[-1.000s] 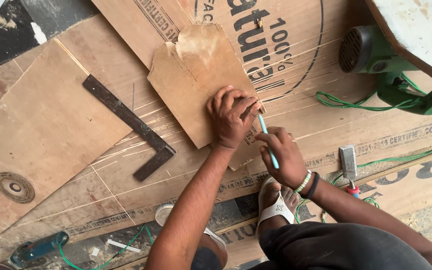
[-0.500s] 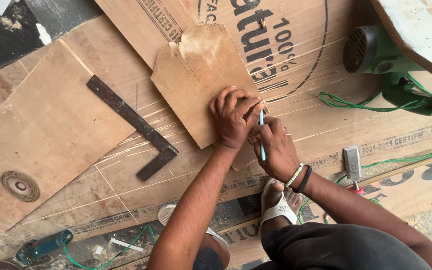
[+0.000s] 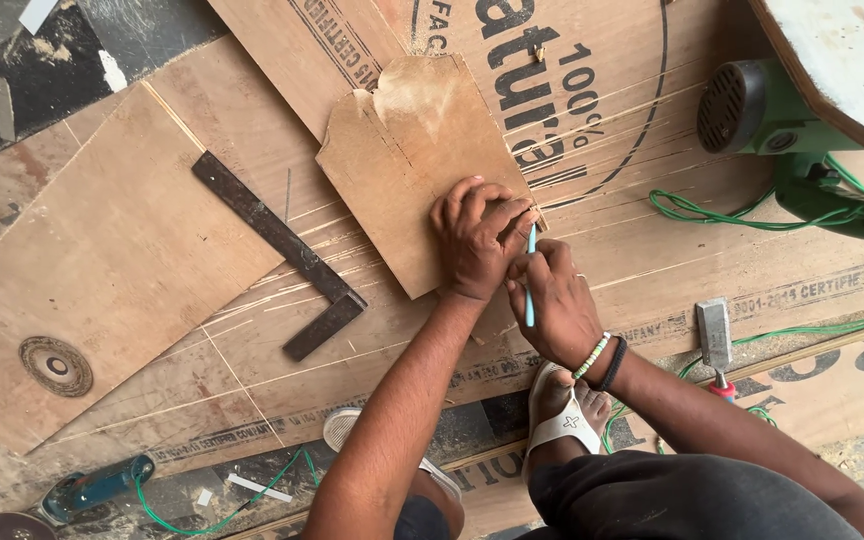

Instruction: Marking and measuring pieces of wood for furniture manufacturing using a square and a pencil.

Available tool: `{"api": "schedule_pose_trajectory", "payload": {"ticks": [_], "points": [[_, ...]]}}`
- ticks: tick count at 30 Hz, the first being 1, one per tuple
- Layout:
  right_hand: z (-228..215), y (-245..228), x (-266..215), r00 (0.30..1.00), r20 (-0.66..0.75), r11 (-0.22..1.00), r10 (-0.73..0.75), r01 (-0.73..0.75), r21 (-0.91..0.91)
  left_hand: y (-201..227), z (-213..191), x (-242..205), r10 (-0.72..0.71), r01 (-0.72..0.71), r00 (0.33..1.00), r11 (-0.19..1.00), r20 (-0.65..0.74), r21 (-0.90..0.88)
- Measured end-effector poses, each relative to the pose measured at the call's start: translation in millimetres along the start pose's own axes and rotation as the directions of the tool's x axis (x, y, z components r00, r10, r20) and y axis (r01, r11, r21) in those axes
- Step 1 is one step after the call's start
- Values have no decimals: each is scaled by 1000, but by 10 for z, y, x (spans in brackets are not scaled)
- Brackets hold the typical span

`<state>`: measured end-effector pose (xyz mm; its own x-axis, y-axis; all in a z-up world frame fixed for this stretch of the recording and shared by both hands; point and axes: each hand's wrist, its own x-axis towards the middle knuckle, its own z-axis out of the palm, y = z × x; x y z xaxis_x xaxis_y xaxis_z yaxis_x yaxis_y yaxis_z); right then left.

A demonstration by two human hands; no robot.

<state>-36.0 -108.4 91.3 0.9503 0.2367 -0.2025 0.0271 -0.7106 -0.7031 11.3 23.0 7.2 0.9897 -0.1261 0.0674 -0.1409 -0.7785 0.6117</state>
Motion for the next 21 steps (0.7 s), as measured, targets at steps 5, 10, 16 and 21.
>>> {"api": "schedule_pose_trajectory", "payload": {"ticks": [5,10,16,21], "points": [[-54,65,-389,992,89,995,94,-97,29,-15,-15,-20,-7,7,1000,1000,25,9],[-205,42,-612,962,152,960,227,-247,133,-24,13,-8,7,-7,1000,1000,9,-6],[-168,261,-493,983,-51,948,179,-158,277,-18,36,50,-38,35,999,996,-39,-77],[-337,477,-301,965,-238,959,106,-36,279,-212,-97,-22,-242,145,955,884,-171,-445]]}}
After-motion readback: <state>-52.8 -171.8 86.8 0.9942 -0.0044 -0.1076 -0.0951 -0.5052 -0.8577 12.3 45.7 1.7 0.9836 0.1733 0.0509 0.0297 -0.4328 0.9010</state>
